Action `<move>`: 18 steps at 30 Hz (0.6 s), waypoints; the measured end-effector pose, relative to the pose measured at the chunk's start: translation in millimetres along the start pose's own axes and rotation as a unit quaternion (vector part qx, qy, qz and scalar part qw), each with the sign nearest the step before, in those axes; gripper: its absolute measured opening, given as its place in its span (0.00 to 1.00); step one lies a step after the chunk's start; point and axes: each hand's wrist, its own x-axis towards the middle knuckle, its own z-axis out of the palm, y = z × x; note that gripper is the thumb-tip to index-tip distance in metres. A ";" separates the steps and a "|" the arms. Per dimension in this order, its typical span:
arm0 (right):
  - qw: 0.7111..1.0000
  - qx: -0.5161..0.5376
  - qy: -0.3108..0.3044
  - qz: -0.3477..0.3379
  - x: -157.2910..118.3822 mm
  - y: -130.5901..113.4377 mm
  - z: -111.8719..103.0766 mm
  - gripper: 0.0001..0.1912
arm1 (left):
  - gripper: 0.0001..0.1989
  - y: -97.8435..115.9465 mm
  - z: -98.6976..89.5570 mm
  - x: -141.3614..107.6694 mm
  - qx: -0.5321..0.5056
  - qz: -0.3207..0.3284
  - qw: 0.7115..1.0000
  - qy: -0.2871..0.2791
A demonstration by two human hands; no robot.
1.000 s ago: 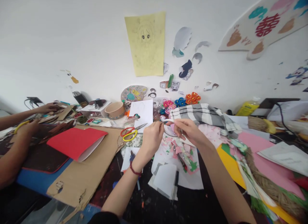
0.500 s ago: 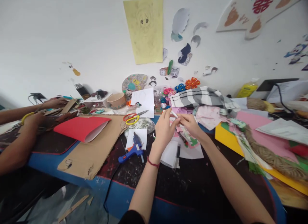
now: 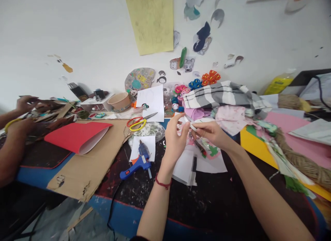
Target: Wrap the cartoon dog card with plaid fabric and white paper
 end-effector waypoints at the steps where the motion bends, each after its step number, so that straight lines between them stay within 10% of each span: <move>1: 1.000 0.007 0.000 0.001 -0.4 0.5 0.8 0.18 | 0.18 1.0 -2.0 -0.6 0.005 0.011 1.000 -0.007; 12: 0.998 0.057 -0.007 0.037 -2.4 0.2 1.6 0.17 | 0.17 -4.0 -5.6 -3.4 -0.123 -0.158 0.978 0.053; 18: 0.995 0.076 0.037 0.044 -2.6 7.6 6.7 0.16 | 0.13 3.1 -9.2 -5.1 0.078 0.043 0.996 -0.003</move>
